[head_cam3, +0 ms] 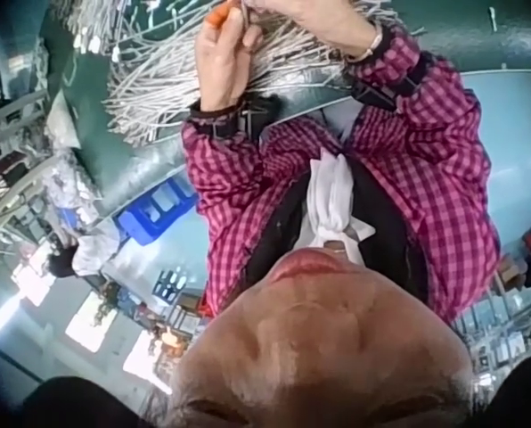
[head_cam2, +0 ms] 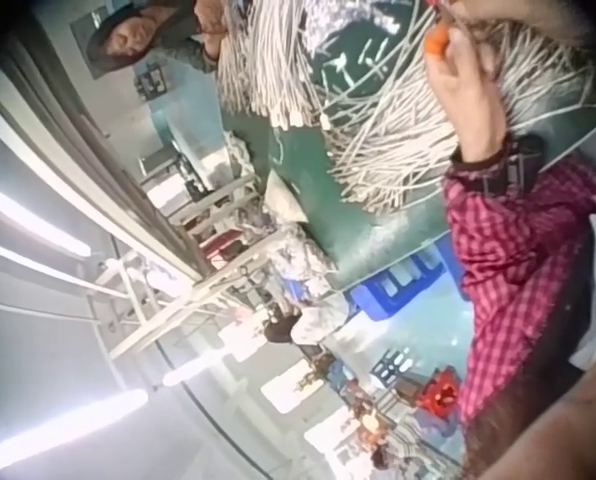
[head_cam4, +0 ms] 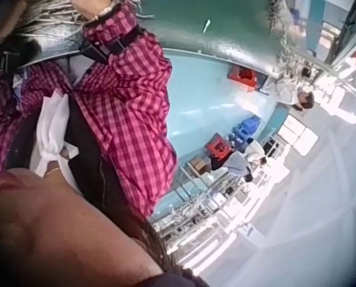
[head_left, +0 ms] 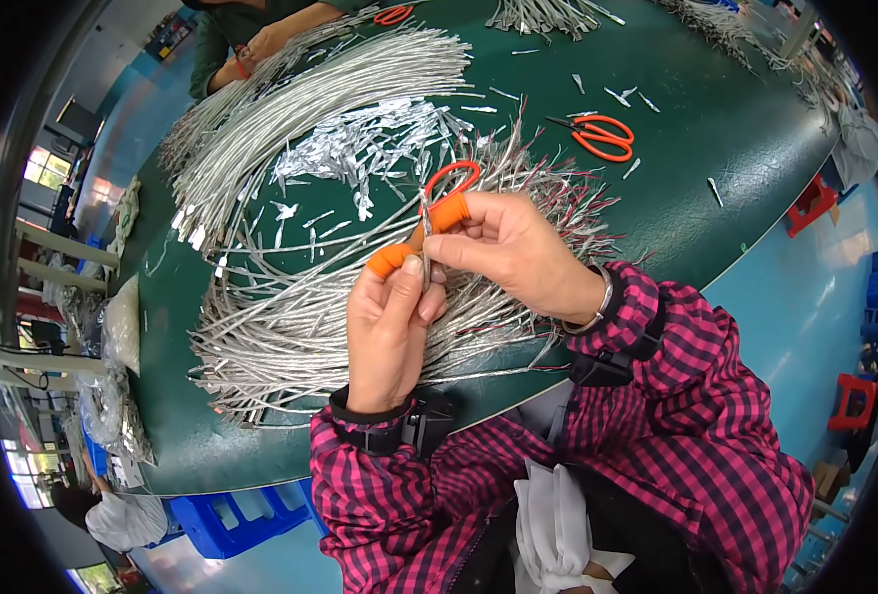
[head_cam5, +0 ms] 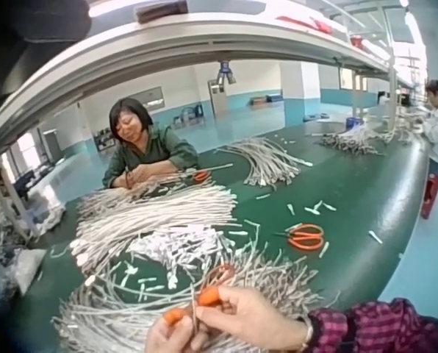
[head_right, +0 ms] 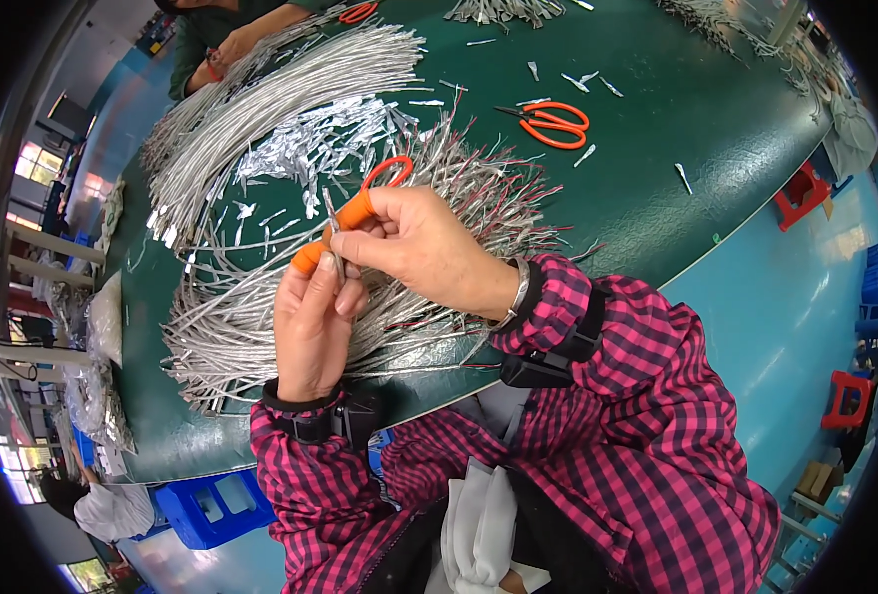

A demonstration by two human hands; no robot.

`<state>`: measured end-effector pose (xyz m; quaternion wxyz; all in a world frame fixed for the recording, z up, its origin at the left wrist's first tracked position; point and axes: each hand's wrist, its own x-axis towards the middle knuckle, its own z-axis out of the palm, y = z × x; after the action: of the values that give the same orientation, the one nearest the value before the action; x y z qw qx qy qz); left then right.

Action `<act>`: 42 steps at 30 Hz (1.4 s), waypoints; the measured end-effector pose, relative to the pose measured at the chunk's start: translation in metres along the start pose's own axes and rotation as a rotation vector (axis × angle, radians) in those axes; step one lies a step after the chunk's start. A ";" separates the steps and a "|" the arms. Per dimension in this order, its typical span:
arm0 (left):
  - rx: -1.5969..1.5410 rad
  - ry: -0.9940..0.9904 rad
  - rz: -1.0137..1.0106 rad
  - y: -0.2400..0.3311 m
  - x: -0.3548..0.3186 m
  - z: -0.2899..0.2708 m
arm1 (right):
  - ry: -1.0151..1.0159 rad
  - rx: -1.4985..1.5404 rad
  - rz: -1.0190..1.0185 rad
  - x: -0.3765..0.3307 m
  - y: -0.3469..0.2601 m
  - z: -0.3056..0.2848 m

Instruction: The person picks up a wire from a pile, peels back the foil casing by hand, and uses shears to trim the excess foil and inner components.

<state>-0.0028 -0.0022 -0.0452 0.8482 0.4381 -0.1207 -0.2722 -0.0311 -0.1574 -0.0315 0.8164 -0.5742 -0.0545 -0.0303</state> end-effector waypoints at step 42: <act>-0.211 0.109 0.113 0.021 0.000 -0.023 | 0.006 -0.997 -0.276 0.037 -0.021 -0.039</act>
<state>0.0149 0.0235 -0.0419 0.9088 0.3532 -0.0696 -0.2108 0.0049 -0.2012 -0.0203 0.4321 -0.8808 -0.1065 -0.1618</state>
